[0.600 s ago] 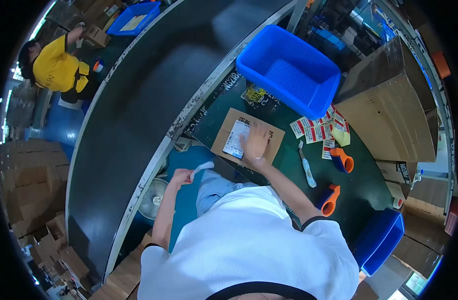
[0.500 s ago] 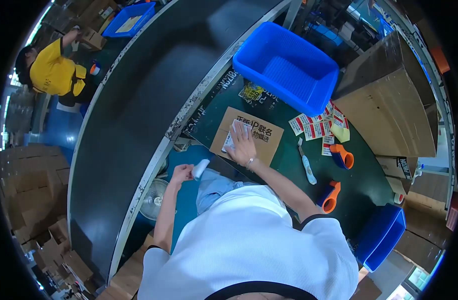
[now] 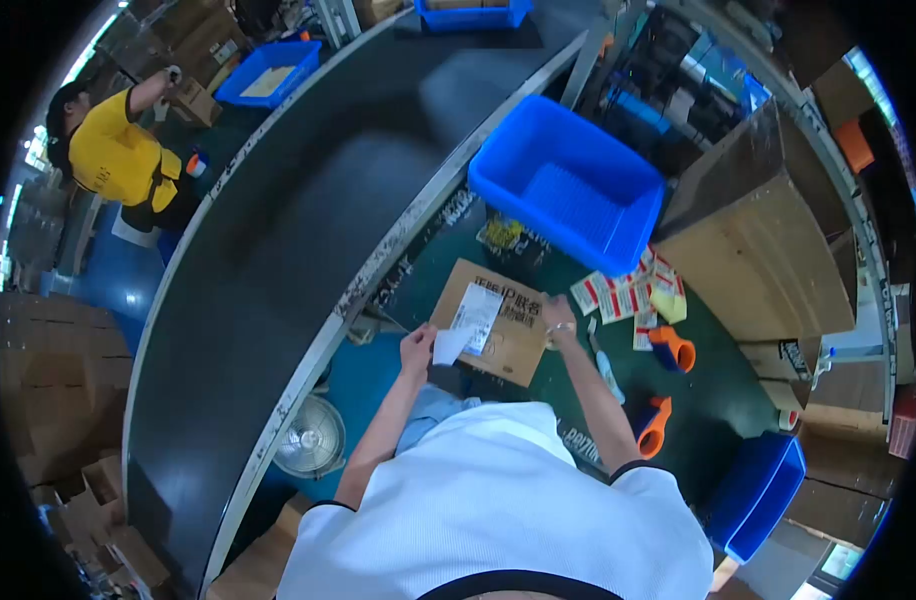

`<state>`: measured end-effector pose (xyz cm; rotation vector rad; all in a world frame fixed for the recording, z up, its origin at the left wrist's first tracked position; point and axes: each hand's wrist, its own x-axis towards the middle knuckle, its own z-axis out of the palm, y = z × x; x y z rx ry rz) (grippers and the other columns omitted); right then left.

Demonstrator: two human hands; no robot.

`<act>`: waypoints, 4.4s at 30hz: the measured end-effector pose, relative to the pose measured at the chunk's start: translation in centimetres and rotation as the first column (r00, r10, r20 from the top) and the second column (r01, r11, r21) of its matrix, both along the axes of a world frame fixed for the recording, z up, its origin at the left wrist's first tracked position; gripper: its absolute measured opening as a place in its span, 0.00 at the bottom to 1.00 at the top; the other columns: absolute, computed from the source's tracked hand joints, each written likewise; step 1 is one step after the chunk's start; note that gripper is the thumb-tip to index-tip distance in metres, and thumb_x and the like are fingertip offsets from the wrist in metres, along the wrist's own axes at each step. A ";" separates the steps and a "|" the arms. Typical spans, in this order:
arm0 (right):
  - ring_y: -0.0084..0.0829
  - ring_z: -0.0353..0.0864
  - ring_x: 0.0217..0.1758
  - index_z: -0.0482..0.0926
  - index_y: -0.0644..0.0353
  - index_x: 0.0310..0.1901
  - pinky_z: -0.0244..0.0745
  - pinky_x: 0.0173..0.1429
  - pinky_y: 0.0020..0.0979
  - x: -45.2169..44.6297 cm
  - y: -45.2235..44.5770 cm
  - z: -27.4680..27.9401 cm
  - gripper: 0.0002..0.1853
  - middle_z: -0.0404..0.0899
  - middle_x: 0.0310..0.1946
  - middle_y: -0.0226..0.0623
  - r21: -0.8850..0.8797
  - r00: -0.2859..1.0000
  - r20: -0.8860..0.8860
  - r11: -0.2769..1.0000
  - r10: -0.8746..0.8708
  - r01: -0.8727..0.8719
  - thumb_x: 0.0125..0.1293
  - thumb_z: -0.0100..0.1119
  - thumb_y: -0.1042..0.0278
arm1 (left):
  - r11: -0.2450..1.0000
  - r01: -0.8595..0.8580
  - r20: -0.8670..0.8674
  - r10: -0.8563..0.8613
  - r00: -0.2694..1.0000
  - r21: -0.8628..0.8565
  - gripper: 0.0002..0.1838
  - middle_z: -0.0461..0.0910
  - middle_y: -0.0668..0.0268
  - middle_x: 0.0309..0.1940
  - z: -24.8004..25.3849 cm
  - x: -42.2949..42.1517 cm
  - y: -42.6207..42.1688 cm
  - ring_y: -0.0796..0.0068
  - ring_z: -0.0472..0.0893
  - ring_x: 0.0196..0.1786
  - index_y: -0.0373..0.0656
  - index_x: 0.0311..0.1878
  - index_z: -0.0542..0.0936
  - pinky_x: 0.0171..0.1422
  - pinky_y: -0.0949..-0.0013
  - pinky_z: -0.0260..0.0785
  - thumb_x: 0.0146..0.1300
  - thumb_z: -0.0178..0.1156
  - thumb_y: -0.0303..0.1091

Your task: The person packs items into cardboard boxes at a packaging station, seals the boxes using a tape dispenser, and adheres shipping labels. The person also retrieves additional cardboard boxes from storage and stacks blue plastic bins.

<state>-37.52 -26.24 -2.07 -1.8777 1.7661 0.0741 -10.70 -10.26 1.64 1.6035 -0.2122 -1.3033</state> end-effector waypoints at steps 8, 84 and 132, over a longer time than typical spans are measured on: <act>0.50 0.79 0.48 0.63 0.59 0.58 0.80 0.44 0.51 17.6 -3.7 9.3 0.31 0.75 0.49 0.46 0.510 0.141 0.826 0.830 -0.546 0.225 0.65 0.51 0.42 | 0.664 -0.429 0.012 0.550 0.835 -0.612 0.12 0.71 0.57 0.58 13.5 12.6 -5.1 0.76 0.71 0.60 0.33 0.50 0.75 0.60 0.75 0.63 0.67 0.57 0.31; 0.40 0.76 0.24 0.77 0.57 0.24 0.67 0.30 0.40 -1.2 -11.9 10.1 0.05 0.77 0.20 0.37 -0.734 0.920 0.126 0.589 -0.370 0.337 0.55 0.56 0.68 | 0.841 -0.352 -0.379 0.194 0.905 -0.411 0.25 0.60 0.60 0.62 3.7 22.2 -65.4 0.52 0.62 0.64 0.45 0.59 0.67 0.62 0.41 0.65 0.62 0.59 0.44; 0.47 0.70 0.58 0.72 0.63 0.54 0.67 0.57 0.42 -7.9 6.7 8.2 0.22 0.72 0.53 0.46 -0.449 0.877 0.135 0.761 -0.460 0.468 0.58 0.62 0.66 | 0.221 0.953 0.726 -0.618 0.302 -0.208 0.54 0.62 0.59 0.62 27.4 2.7 -20.6 0.62 0.61 0.68 0.44 0.68 0.59 0.72 0.59 0.53 0.36 0.77 0.39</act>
